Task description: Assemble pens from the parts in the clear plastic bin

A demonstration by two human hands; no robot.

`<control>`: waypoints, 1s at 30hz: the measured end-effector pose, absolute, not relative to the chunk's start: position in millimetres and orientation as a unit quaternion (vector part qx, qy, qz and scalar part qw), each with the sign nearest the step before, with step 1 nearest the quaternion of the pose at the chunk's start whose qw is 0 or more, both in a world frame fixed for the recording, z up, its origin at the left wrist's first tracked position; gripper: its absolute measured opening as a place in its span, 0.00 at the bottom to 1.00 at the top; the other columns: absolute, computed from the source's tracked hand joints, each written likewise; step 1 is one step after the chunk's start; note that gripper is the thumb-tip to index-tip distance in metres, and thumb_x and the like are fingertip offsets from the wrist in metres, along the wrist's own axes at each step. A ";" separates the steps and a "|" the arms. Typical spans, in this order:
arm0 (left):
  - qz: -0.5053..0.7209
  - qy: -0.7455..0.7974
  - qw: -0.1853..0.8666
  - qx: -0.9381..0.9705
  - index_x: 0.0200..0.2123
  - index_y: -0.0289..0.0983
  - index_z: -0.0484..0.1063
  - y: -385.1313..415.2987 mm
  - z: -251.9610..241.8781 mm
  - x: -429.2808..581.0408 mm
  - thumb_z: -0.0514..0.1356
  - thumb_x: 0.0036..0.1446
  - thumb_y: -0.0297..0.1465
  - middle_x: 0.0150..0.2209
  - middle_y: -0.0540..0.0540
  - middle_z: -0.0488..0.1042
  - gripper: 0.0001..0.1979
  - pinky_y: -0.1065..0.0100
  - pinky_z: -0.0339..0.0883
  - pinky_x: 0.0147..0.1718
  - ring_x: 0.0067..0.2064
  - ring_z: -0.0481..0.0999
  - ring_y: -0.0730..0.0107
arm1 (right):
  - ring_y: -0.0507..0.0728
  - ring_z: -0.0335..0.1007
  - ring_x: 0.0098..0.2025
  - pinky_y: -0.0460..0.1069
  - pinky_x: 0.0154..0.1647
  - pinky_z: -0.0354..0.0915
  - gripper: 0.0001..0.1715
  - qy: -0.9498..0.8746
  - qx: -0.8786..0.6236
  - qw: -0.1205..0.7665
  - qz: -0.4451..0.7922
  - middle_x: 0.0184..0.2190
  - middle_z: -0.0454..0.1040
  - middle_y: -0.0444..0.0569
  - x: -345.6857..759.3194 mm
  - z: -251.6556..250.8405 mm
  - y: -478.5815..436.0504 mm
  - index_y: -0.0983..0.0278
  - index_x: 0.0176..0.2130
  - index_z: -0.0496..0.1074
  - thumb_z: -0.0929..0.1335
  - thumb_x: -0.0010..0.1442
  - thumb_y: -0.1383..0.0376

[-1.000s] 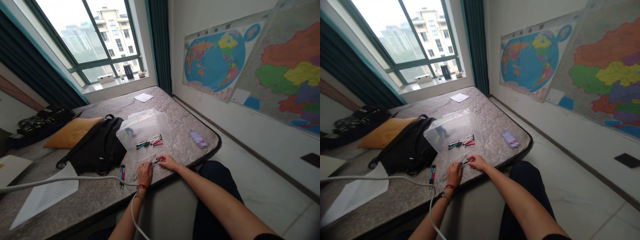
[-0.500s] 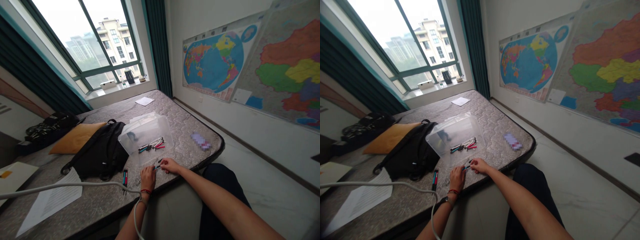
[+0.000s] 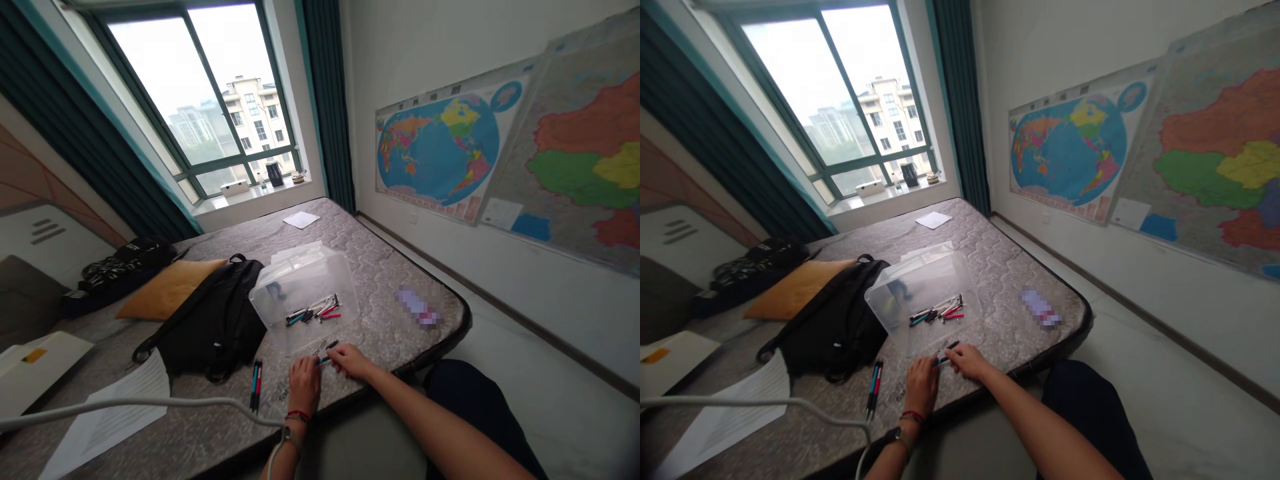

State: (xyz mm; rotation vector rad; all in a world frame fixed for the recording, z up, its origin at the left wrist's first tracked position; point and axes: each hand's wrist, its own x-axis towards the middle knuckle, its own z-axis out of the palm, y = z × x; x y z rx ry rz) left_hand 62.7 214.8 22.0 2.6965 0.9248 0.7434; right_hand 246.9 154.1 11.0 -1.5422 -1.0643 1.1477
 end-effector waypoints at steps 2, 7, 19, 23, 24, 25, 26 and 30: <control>0.255 0.316 0.099 0.908 0.44 0.41 0.72 215.2 21.0 62.8 0.49 0.67 0.30 0.40 0.44 0.76 0.12 0.58 0.65 0.45 0.45 0.73 0.60 | 0.47 0.58 0.15 0.42 0.15 0.54 0.21 -0.426 -0.618 0.472 0.462 0.20 0.69 0.38 246.9 9.2 153.7 0.63 0.36 0.70 0.70 0.55 0.49; 0.256 0.315 0.112 0.907 0.46 0.43 0.72 215.6 21.6 62.8 0.49 0.66 0.29 0.40 0.45 0.76 0.13 0.59 0.66 0.44 0.44 0.74 0.61 | 0.47 0.60 0.16 0.42 0.15 0.56 0.20 -0.415 -0.613 0.486 0.465 0.23 0.69 0.38 246.3 4.1 153.8 0.63 0.35 0.68 0.70 0.54 0.49; 0.313 0.339 0.078 0.884 0.43 0.49 0.74 213.5 11.7 68.0 0.52 0.60 0.25 0.38 0.48 0.78 0.16 0.60 0.67 0.44 0.41 0.76 0.62 | 0.48 0.62 0.14 0.43 0.13 0.56 0.33 -0.383 -0.599 0.470 0.523 0.23 0.69 0.39 255.5 -4.4 160.7 0.60 0.34 0.65 0.74 0.38 0.41; 0.309 0.332 0.075 0.888 0.46 0.51 0.73 215.1 9.6 67.3 0.52 0.57 0.24 0.41 0.50 0.78 0.19 0.61 0.68 0.47 0.44 0.76 0.63 | 0.50 0.61 0.13 0.43 0.12 0.53 0.35 -0.375 -0.618 0.449 0.525 0.18 0.67 0.40 252.7 -4.4 164.8 0.59 0.28 0.62 0.70 0.37 0.35; 0.307 0.332 0.074 0.889 0.46 0.51 0.73 215.0 10.1 66.7 0.53 0.57 0.23 0.41 0.51 0.78 0.19 0.62 0.68 0.46 0.44 0.76 0.63 | 0.50 0.60 0.13 0.42 0.13 0.53 0.36 -0.376 -0.617 0.450 0.525 0.18 0.66 0.40 251.0 -3.9 165.2 0.59 0.29 0.63 0.70 0.35 0.35; 0.303 0.338 0.074 0.888 0.46 0.51 0.73 214.7 10.5 66.4 0.53 0.57 0.23 0.41 0.52 0.78 0.19 0.62 0.68 0.46 0.43 0.76 0.64 | 0.50 0.60 0.12 0.43 0.13 0.53 0.36 -0.378 -0.616 0.452 0.524 0.18 0.65 0.39 249.3 -2.9 165.4 0.58 0.31 0.63 0.71 0.34 0.35; 0.302 0.340 0.074 0.888 0.45 0.51 0.73 214.1 10.7 66.4 0.54 0.56 0.23 0.41 0.52 0.78 0.19 0.63 0.68 0.46 0.43 0.76 0.64 | 0.50 0.59 0.12 0.43 0.13 0.53 0.37 -0.381 -0.615 0.456 0.518 0.18 0.64 0.38 247.5 -1.3 165.4 0.58 0.32 0.64 0.72 0.32 0.36; 0.314 0.371 0.052 0.872 0.41 0.53 0.74 210.4 8.5 70.7 0.57 0.54 0.25 0.40 0.54 0.78 0.17 0.65 0.68 0.45 0.42 0.76 0.64 | 0.49 0.57 0.13 0.43 0.14 0.53 0.37 -0.395 -0.640 0.441 0.490 0.16 0.61 0.38 240.4 16.5 165.9 0.57 0.28 0.64 0.70 0.29 0.34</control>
